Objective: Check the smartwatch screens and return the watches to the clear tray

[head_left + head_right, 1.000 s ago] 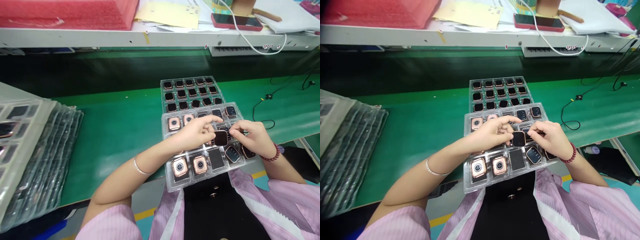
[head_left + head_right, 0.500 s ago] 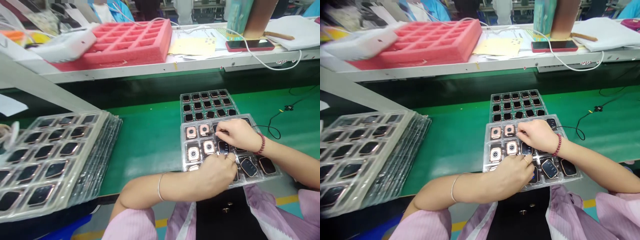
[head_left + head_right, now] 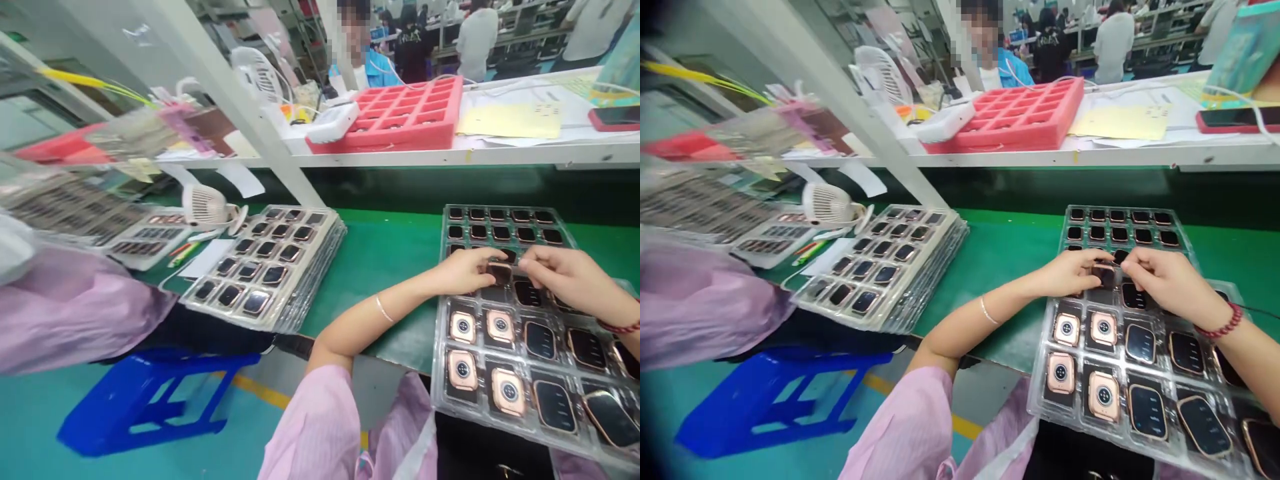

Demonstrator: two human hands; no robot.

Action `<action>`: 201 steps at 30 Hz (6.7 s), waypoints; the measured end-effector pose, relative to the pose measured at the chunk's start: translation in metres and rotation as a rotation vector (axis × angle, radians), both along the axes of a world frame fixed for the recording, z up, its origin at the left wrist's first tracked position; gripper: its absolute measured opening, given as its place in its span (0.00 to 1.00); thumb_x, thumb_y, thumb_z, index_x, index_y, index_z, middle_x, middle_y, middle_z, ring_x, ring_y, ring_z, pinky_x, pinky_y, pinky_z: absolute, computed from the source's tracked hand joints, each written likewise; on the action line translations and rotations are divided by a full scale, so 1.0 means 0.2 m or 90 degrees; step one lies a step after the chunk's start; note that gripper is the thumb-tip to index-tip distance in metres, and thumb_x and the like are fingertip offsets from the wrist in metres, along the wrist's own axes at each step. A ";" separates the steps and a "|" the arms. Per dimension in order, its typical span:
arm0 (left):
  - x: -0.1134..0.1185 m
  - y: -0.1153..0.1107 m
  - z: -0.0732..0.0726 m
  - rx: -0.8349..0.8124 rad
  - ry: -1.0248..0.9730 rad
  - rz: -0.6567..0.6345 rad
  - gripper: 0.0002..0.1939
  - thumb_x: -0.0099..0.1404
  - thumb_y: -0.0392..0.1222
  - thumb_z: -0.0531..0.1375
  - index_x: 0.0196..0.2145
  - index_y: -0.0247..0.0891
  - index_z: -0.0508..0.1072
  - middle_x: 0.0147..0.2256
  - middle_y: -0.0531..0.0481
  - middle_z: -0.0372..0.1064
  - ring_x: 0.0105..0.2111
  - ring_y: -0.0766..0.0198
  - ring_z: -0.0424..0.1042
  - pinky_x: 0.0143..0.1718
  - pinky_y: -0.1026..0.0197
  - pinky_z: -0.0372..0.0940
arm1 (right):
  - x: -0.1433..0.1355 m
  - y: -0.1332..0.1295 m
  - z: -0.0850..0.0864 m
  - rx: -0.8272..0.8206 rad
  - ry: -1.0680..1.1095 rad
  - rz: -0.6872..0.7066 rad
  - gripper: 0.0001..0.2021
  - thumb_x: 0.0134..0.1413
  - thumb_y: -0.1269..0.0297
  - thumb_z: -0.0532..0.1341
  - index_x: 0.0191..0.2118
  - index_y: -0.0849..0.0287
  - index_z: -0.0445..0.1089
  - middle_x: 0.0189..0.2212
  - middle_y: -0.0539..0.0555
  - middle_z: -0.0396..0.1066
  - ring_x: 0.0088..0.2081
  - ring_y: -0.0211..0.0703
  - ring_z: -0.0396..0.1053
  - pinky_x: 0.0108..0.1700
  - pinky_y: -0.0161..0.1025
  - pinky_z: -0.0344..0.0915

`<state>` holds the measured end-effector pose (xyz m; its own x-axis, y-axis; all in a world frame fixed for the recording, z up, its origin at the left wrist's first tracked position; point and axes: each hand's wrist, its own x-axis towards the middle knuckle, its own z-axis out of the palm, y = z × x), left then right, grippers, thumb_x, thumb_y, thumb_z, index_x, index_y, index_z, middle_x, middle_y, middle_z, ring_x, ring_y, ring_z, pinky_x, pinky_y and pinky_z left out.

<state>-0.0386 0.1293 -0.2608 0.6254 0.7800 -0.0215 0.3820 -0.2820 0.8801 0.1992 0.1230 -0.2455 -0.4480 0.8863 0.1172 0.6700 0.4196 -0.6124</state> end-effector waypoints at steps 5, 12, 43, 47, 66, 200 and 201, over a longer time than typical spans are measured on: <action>0.02 -0.01 -0.01 -0.176 -0.114 0.030 0.36 0.64 0.34 0.62 0.69 0.38 0.59 0.32 0.51 0.77 0.16 0.71 0.66 0.20 0.67 0.60 | -0.02 -0.01 0.01 0.025 -0.059 -0.037 0.15 0.65 0.54 0.56 0.33 0.56 0.72 0.20 0.49 0.73 0.21 0.41 0.68 0.27 0.36 0.60; 0.02 -0.02 -0.01 -0.135 -0.138 -0.024 0.30 0.66 0.38 0.63 0.65 0.36 0.68 0.29 0.52 0.74 0.19 0.72 0.66 0.26 0.66 0.63 | -0.03 -0.01 -0.03 0.093 -0.126 -0.050 0.13 0.63 0.58 0.55 0.31 0.56 0.71 0.19 0.48 0.72 0.21 0.41 0.68 0.27 0.36 0.55; -0.02 -0.12 0.09 -0.280 -0.087 -0.172 0.40 0.61 0.44 0.68 0.67 0.38 0.60 0.39 0.48 0.74 0.26 0.70 0.71 0.28 0.66 0.67 | 0.00 -0.26 0.07 0.022 0.017 0.028 0.15 0.65 0.60 0.55 0.27 0.58 0.66 0.19 0.47 0.66 0.22 0.34 0.60 0.29 0.34 0.51; 0.01 -0.13 0.08 -0.347 -0.118 -0.111 0.41 0.58 0.37 0.68 0.66 0.36 0.61 0.31 0.55 0.71 0.23 0.71 0.71 0.25 0.67 0.67 | 0.01 -0.24 0.04 0.010 -0.052 0.002 0.15 0.65 0.60 0.54 0.27 0.59 0.66 0.20 0.48 0.66 0.23 0.36 0.59 0.30 0.35 0.50; 0.04 -0.12 0.06 -0.273 -0.188 0.020 0.20 0.58 0.31 0.64 0.50 0.31 0.74 0.27 0.56 0.70 0.23 0.67 0.77 0.26 0.67 0.70 | 0.02 -0.26 0.07 0.043 -0.001 -0.020 0.10 0.62 0.64 0.56 0.34 0.60 0.72 0.22 0.48 0.70 0.24 0.37 0.64 0.31 0.36 0.55; -0.27 -0.25 -0.11 0.325 -0.028 -0.025 0.13 0.68 0.41 0.61 0.48 0.44 0.81 0.38 0.50 0.78 0.43 0.60 0.74 0.70 0.36 0.43 | -0.21 -0.17 0.10 0.202 -0.099 0.083 0.10 0.63 0.66 0.57 0.29 0.57 0.68 0.19 0.48 0.68 0.24 0.39 0.60 0.45 0.43 0.57; -0.26 -0.26 -0.10 0.358 0.000 -0.034 0.10 0.67 0.40 0.61 0.44 0.44 0.82 0.39 0.50 0.78 0.44 0.59 0.73 0.70 0.36 0.42 | -0.21 -0.22 0.13 0.202 -0.099 0.101 0.11 0.64 0.66 0.56 0.29 0.57 0.68 0.19 0.48 0.68 0.24 0.39 0.61 0.44 0.43 0.57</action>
<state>-0.0909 0.0778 -0.2809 0.6643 0.6389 0.3880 0.3543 -0.7262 0.5892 0.1570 0.0785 -0.2203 -0.6108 0.7349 0.2947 0.6563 0.6782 -0.3308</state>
